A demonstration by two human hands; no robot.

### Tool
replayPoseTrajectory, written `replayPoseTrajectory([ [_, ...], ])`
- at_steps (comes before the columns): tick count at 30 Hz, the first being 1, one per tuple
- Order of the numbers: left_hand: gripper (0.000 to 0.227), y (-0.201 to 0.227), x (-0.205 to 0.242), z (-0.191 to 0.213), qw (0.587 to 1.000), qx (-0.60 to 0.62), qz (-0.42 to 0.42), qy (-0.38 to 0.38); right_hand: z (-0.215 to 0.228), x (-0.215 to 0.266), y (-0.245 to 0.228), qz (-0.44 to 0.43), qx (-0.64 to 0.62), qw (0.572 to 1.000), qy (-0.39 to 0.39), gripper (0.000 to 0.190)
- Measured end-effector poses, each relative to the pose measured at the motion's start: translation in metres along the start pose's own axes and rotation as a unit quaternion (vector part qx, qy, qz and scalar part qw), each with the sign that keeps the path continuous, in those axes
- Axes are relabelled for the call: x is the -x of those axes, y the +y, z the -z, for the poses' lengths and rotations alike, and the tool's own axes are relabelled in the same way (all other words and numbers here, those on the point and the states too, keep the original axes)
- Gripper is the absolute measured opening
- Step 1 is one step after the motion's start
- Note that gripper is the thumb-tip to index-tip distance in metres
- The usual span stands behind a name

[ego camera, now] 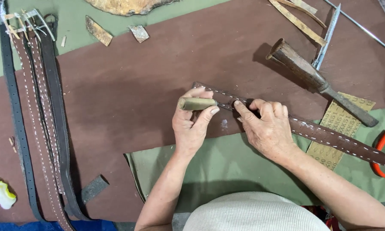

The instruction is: A person is seen working on a leather belt, using a punch tool and a mallet to create holes or decorative marks, and then using an awl to refine the work.

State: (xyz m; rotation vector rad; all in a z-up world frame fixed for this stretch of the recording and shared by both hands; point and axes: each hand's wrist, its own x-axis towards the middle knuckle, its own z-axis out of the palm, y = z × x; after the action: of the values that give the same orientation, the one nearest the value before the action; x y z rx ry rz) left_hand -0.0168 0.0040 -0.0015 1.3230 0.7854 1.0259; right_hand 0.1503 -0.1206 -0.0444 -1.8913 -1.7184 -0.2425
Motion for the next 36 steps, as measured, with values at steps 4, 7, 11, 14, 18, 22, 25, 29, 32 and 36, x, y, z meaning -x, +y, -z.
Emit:
replayPoseTrajectory([
  [4, 0.043, 0.002, 0.000, 0.004, 0.999, 0.008, -0.010, -0.035, 0.000, 0.001, -0.001, -0.008, 0.000, 1.000, -0.003, 0.035],
  [7, 0.036, 0.007, -0.003, 0.004, 0.998, -0.013, 0.002, -0.061, 0.000, 0.001, -0.001, -0.015, 0.001, 1.000, -0.010, 0.036],
  [11, 0.044, -0.003, -0.004, 0.005, 1.000, -0.001, 0.022, 0.001, 0.000, 0.002, 0.000, -0.013, 0.001, 1.000, -0.007, 0.034],
  [14, 0.049, -0.022, -0.003, 0.008, 0.998, 0.023, 0.028, 0.050, -0.001, 0.002, 0.000, -0.013, 0.002, 1.000, -0.006, 0.032],
  [18, 0.031, -0.024, -0.005, 0.006, 0.990, 0.085, 0.068, 0.091, 0.000, 0.002, 0.001, -0.010, 0.007, 1.000, -0.009, 0.034],
  [22, 0.034, -0.009, -0.005, 0.004, 0.990, 0.100, 0.073, 0.062, 0.000, 0.001, 0.001, -0.008, 0.002, 1.000, -0.007, 0.036],
  [25, 0.034, -0.020, -0.002, 0.003, 0.990, 0.090, 0.061, 0.088, 0.000, 0.001, 0.001, -0.009, 0.001, 1.000, -0.004, 0.034],
  [29, 0.036, -0.039, 0.000, 0.006, 0.978, 0.127, 0.050, 0.155, 0.000, 0.000, 0.001, -0.011, -0.002, 1.000, -0.003, 0.036],
  [32, 0.034, -0.028, -0.002, 0.003, 0.975, 0.137, 0.056, 0.163, 0.000, 0.001, 0.000, -0.013, -0.004, 1.000, 0.000, 0.036],
  [36, 0.032, -0.003, -0.007, 0.006, 0.978, 0.165, 0.068, 0.106, 0.000, 0.000, 0.000, -0.020, -0.012, 1.000, -0.003, 0.035],
])
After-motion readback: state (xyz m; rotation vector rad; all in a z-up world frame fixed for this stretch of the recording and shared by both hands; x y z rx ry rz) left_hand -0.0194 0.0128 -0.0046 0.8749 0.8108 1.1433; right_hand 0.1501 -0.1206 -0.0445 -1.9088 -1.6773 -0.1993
